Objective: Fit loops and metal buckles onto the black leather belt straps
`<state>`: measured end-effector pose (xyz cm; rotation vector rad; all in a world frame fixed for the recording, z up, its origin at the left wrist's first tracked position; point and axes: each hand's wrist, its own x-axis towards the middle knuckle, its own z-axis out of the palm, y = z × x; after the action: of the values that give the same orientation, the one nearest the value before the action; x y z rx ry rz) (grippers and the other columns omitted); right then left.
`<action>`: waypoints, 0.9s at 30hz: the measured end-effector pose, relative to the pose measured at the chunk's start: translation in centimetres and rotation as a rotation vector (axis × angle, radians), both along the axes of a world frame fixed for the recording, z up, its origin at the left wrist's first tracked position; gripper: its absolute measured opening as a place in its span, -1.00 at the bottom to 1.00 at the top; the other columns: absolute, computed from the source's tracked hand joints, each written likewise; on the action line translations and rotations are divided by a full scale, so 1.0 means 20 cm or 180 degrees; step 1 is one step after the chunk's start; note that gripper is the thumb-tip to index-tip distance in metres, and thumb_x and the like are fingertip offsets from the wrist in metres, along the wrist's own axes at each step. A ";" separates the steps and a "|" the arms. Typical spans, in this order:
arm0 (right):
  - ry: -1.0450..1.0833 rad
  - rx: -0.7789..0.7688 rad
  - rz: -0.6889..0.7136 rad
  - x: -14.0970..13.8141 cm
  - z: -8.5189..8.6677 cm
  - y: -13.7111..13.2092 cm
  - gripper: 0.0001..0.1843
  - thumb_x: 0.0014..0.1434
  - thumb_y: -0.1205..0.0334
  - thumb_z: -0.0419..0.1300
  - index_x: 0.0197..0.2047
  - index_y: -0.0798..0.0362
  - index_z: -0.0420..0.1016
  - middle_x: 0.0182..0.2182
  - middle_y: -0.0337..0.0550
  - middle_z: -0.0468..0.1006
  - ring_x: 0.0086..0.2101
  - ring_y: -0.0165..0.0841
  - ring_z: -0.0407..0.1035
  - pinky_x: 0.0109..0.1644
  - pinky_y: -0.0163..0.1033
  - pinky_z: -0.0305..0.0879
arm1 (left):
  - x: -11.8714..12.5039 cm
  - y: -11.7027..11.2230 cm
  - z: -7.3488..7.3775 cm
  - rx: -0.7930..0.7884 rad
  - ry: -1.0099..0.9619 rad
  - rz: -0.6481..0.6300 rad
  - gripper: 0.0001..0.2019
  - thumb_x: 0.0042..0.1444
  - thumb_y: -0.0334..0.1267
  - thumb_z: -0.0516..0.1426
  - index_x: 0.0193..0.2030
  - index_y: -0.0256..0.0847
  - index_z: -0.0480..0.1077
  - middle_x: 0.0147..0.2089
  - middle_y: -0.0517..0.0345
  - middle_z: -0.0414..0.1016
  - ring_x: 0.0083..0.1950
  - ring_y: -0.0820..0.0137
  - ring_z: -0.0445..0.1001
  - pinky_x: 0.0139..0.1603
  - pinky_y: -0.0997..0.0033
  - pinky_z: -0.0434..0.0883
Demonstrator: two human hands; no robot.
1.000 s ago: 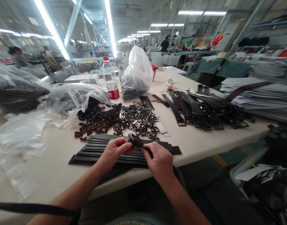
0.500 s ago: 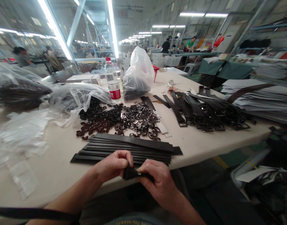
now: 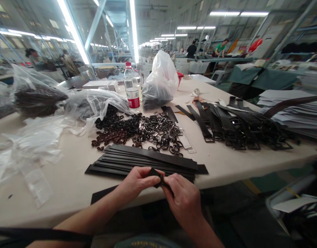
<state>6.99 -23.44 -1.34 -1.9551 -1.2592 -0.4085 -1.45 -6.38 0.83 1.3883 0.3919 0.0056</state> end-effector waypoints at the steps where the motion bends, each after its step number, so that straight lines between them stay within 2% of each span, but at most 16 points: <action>1: 0.0038 0.0012 -0.0011 0.00 0.00 0.00 -0.82 0.34 0.27 0.12 -0.32 0.03 0.45 -0.47 -0.15 0.52 -0.43 -0.31 0.42 -0.31 -0.25 0.24 | 0.00 0.00 0.00 0.0048 -0.0009 -0.0102 -0.56 -0.02 0.03 0.35 -0.09 -0.24 0.63 -0.25 0.03 0.64 -0.22 0.29 0.52 -0.06 0.32 0.42; 4: 0.0749 -0.0053 0.0137 0.01 0.02 0.00 -0.94 0.27 0.24 0.21 -0.20 0.01 0.49 -0.35 -0.14 0.59 -0.33 -0.27 0.48 -0.24 -0.24 0.33 | -0.02 0.01 0.02 0.0459 -0.0325 -0.0262 -0.61 0.16 0.03 0.22 -0.01 -0.16 0.61 0.02 -0.04 0.60 0.06 0.15 0.51 0.18 0.18 0.36; 7: 0.1990 -0.0208 0.0779 0.04 0.07 -0.02 -0.64 0.19 0.22 0.29 0.07 -0.05 0.48 -0.10 -0.14 0.62 -0.13 -0.24 0.51 -0.05 -0.20 0.41 | -0.04 0.01 0.06 0.1021 -0.0876 -0.0672 -0.66 0.25 0.00 0.14 0.05 -0.03 0.58 0.31 -0.01 0.39 0.33 0.10 0.31 0.37 0.10 0.18; 8: 0.2319 -0.0207 0.1051 0.05 0.10 -0.03 -0.62 0.19 0.22 0.29 0.10 -0.06 0.48 -0.04 -0.15 0.61 -0.07 -0.24 0.50 0.02 -0.19 0.41 | -0.04 0.01 0.07 0.1156 -0.0993 -0.0858 -0.66 0.27 0.00 0.12 0.08 0.01 0.56 0.36 0.01 0.33 0.38 0.10 0.24 0.40 0.07 0.14; 10: 0.2737 -0.0100 0.1515 0.06 0.13 -0.03 -0.70 0.25 0.20 0.24 0.06 -0.05 0.53 -0.03 -0.17 0.62 -0.03 -0.25 0.49 0.09 -0.19 0.38 | -0.03 0.00 0.08 0.1347 -0.1095 -0.1115 -0.63 0.29 0.01 0.08 0.14 0.04 0.52 0.42 0.04 0.24 0.44 0.10 0.14 0.44 0.05 0.06; 13: 0.3037 -0.0012 0.1795 0.06 0.14 -0.01 -0.72 0.30 0.19 0.20 0.06 -0.06 0.57 -0.05 -0.19 0.64 -0.02 -0.25 0.50 0.12 -0.17 0.38 | 0.00 0.00 0.08 0.1528 -0.1083 -0.1226 -0.58 0.33 0.05 0.01 0.17 0.01 0.50 0.45 0.05 0.18 0.46 0.09 0.09 0.46 0.01 0.00; 15: 0.3113 -0.0032 0.1795 0.05 0.12 0.01 -0.66 0.31 0.19 0.19 0.13 -0.09 0.53 -0.02 -0.21 0.63 -0.01 -0.25 0.50 0.12 -0.15 0.39 | 0.01 0.00 0.08 0.1624 -0.1104 -0.1235 -0.57 0.34 0.06 -0.02 0.13 -0.01 0.53 0.43 0.04 0.22 0.47 0.08 0.06 0.46 -0.03 -0.02; 17: 0.3079 -0.0056 0.1682 0.04 0.09 0.02 -0.67 0.32 0.19 0.17 0.12 -0.08 0.53 -0.06 -0.21 0.64 -0.06 -0.26 0.52 0.07 -0.17 0.41 | 0.03 0.01 0.08 0.1662 -0.1217 -0.1189 -0.58 0.34 0.04 -0.02 0.08 -0.04 0.56 0.38 0.03 0.31 0.47 0.07 0.06 0.46 -0.06 0.00; 20: 0.2900 -0.0106 0.1424 0.03 0.06 0.03 -0.78 0.32 0.20 0.14 -0.08 0.02 0.58 -0.27 -0.22 0.65 -0.27 -0.32 0.52 -0.13 -0.26 0.43 | 0.04 0.03 0.09 0.1667 -0.1395 -0.0950 -0.63 0.36 -0.04 -0.01 0.04 -0.06 0.57 0.32 0.03 0.40 0.46 0.09 0.11 0.43 -0.06 0.07; 23: 0.2809 -0.0095 0.1192 0.04 0.04 0.02 -0.72 0.36 0.16 0.04 -0.28 0.06 0.51 -0.44 -0.23 0.57 -0.43 -0.40 0.45 -0.31 -0.33 0.36 | 0.09 0.09 0.09 0.1767 -0.1344 -0.0863 -0.64 0.37 -0.11 -0.03 0.01 -0.10 0.57 0.25 0.01 0.47 0.36 0.15 0.28 0.37 0.06 0.21; 25: 0.2774 -0.0074 0.1023 0.05 0.03 0.01 -0.67 0.39 0.13 0.00 -0.34 0.06 0.45 -0.49 -0.25 0.52 -0.49 -0.43 0.41 -0.36 -0.35 0.31 | 0.17 0.16 0.07 0.2040 -0.1214 -0.0764 -0.62 0.39 -0.13 -0.06 -0.05 -0.15 0.58 0.12 -0.01 0.56 0.19 0.22 0.46 0.24 0.17 0.35; 27: 0.2756 -0.0071 0.0870 0.06 0.01 0.00 -0.64 0.40 0.09 -0.01 -0.36 0.06 0.43 -0.52 -0.26 0.50 -0.53 -0.44 0.39 -0.39 -0.36 0.28 | 0.27 0.27 0.04 0.2763 -0.1079 -0.0542 -0.67 0.36 -0.17 -0.01 -0.12 -0.18 0.58 -0.02 0.00 0.62 0.04 0.27 0.53 0.14 0.24 0.41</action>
<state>8.23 -23.51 -1.04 -1.6352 -0.9117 0.5468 3.99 -0.92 1.57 2.2278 -0.0403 0.2977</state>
